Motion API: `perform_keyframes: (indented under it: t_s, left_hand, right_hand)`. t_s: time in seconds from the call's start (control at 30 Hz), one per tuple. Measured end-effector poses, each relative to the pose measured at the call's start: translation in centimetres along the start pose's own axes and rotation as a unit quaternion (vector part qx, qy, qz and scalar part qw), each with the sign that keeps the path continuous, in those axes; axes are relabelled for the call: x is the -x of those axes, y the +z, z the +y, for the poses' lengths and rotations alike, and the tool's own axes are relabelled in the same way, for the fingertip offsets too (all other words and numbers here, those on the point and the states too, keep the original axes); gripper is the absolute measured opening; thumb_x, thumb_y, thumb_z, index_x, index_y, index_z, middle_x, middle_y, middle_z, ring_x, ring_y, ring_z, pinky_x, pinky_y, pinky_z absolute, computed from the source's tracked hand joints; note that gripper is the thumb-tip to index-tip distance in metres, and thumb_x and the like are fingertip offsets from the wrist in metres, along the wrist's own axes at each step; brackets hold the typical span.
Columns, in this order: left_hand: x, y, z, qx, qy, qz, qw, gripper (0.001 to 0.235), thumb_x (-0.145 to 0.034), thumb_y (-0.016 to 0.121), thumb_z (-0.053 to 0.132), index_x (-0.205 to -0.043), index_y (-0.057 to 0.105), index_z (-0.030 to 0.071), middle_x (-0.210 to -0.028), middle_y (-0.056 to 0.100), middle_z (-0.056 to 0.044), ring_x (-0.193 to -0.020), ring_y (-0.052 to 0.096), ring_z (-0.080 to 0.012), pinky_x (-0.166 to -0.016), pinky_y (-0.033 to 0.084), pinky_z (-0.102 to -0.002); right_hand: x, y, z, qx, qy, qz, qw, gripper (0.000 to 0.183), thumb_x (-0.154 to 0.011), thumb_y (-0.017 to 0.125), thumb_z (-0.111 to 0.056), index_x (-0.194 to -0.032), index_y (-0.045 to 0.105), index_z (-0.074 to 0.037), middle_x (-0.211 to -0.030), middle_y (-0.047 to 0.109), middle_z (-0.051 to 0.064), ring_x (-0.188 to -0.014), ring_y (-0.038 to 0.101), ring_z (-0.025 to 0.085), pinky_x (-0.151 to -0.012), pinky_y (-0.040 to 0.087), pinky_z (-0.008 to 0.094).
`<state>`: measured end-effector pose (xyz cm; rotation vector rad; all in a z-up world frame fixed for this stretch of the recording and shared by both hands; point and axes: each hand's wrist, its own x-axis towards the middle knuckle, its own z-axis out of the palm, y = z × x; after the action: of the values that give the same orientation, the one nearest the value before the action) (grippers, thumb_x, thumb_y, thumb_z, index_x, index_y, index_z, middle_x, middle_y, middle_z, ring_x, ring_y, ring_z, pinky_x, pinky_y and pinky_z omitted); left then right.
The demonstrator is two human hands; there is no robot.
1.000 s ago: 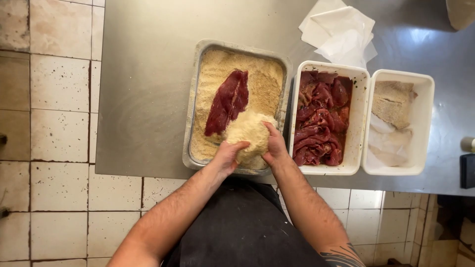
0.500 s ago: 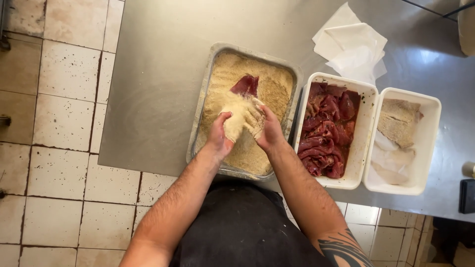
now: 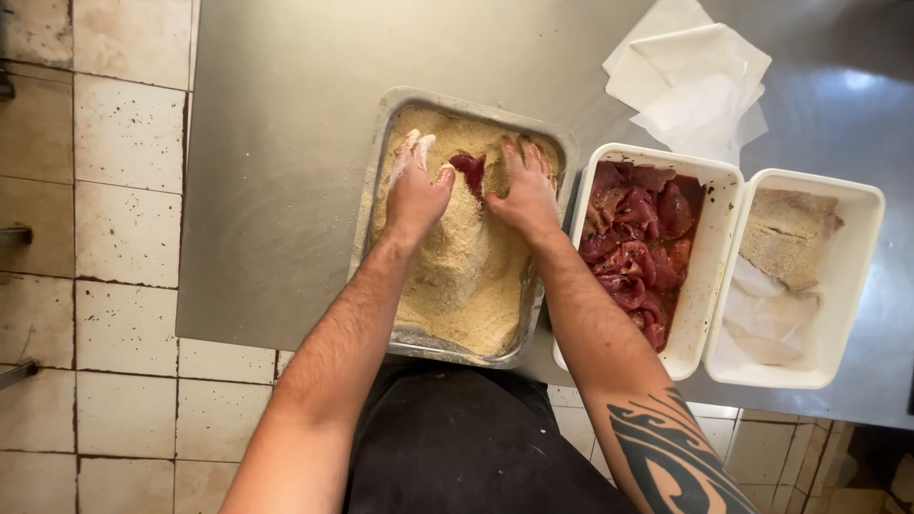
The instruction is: The person takes pieces of raw meat from a container, coats them in a tray of breadcrumbs, and places the coated pieces into a separate container. The person repeats this process for multiple pieces of meat.
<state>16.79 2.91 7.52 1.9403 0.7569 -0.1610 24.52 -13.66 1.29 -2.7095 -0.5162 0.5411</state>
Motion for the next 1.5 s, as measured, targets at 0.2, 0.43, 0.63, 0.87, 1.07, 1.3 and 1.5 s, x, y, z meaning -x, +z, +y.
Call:
perform_keyframes:
  t_s: [0.2,0.43,0.63,0.87,1.07,1.3,1.5]
  left_hand:
    - [-2.7,2.6,-4.4,-0.08,0.043,0.023,0.996,0.057,-0.095,0.065,0.025,-0.146,0.052,0.003,-0.153,0.045,-0.027,-0.145,0.041,-0.0436,-0.121,0.033,-0.052]
    - [-1.9,2.9,-6.0,-0.075,0.046,0.025,0.996,0.05,-0.103,0.057,0.024,-0.147,0.051,0.002,-0.152,0.047,-0.028,-0.146,0.04,-0.0425,-0.122,0.032,-0.051]
    - [4.2,3.1,-8.7,-0.105,0.125,0.055,0.985,0.061,-0.105,0.044,0.041,-0.154,0.042,0.005,-0.159,0.039,-0.023,-0.151,0.033,-0.0365,-0.124,0.027,-0.049]
    - [7.9,4.7,-10.9,-0.262,0.132,0.031,0.956,0.094,-0.095,0.058,0.059,-0.161,0.023,0.003,-0.166,0.02,-0.027,-0.155,0.019,-0.04,-0.125,0.018,-0.053]
    - [3.4,4.2,-5.7,-0.321,0.137,-0.022,0.937,0.094,-0.098,0.041,0.072,-0.161,0.023,0.005,-0.168,0.02,-0.022,-0.157,0.016,-0.0336,-0.128,0.011,-0.051]
    - [-3.0,8.7,-4.9,-0.356,0.302,0.052,0.883,0.091,-0.091,0.059,0.067,-0.153,0.044,0.002,-0.161,0.04,-0.018,-0.155,0.026,-0.0306,-0.127,0.017,-0.047]
    - [-4.6,10.4,-5.9,-0.468,0.286,-0.088,0.831,0.099,-0.087,0.047,0.081,-0.154,0.045,0.008,-0.163,0.039,-0.011,-0.157,0.021,-0.0259,-0.124,0.025,-0.05]
  right_hand:
    - [-2.4,4.7,3.1,-0.103,0.107,-0.041,0.988,0.071,-0.078,0.074,-0.048,-0.142,0.054,-0.027,-0.134,0.058,0.02,-0.119,0.063,0.046,-0.099,0.056,0.054]
    - [0.3,9.4,7.2,-0.666,0.356,0.006,0.655,0.035,-0.077,0.076,-0.021,-0.11,0.074,-0.01,-0.096,0.077,0.021,-0.087,0.078,0.036,-0.081,0.061,0.055]
    - [2.9,3.2,0.9,-0.735,0.261,-0.104,0.617,0.036,-0.086,0.073,-0.025,-0.115,0.074,-0.004,-0.109,0.075,0.023,-0.094,0.077,0.037,-0.085,0.061,0.058]
    - [5.7,-1.7,-4.7,-0.668,0.117,-0.065,0.732,0.059,-0.096,0.059,-0.037,-0.142,0.049,-0.001,-0.138,0.052,0.027,-0.126,0.052,0.042,-0.107,0.044,0.058]
    - [11.5,-0.7,-3.2,-0.468,0.031,0.033,0.882,0.058,-0.101,0.059,-0.024,-0.15,0.043,0.002,-0.146,0.052,0.026,-0.14,0.048,0.041,-0.117,0.04,0.053]
    - [15.9,1.5,0.5,-0.418,0.024,0.059,0.906,0.043,-0.093,0.065,-0.012,-0.134,0.061,0.003,-0.126,0.068,0.028,-0.124,0.062,0.042,-0.109,0.047,0.054]
    - [15.2,0.9,0.7,-0.417,0.019,0.032,0.908,0.038,-0.093,0.07,-0.017,-0.129,0.067,-0.005,-0.121,0.072,0.02,-0.118,0.068,0.035,-0.103,0.052,0.047]
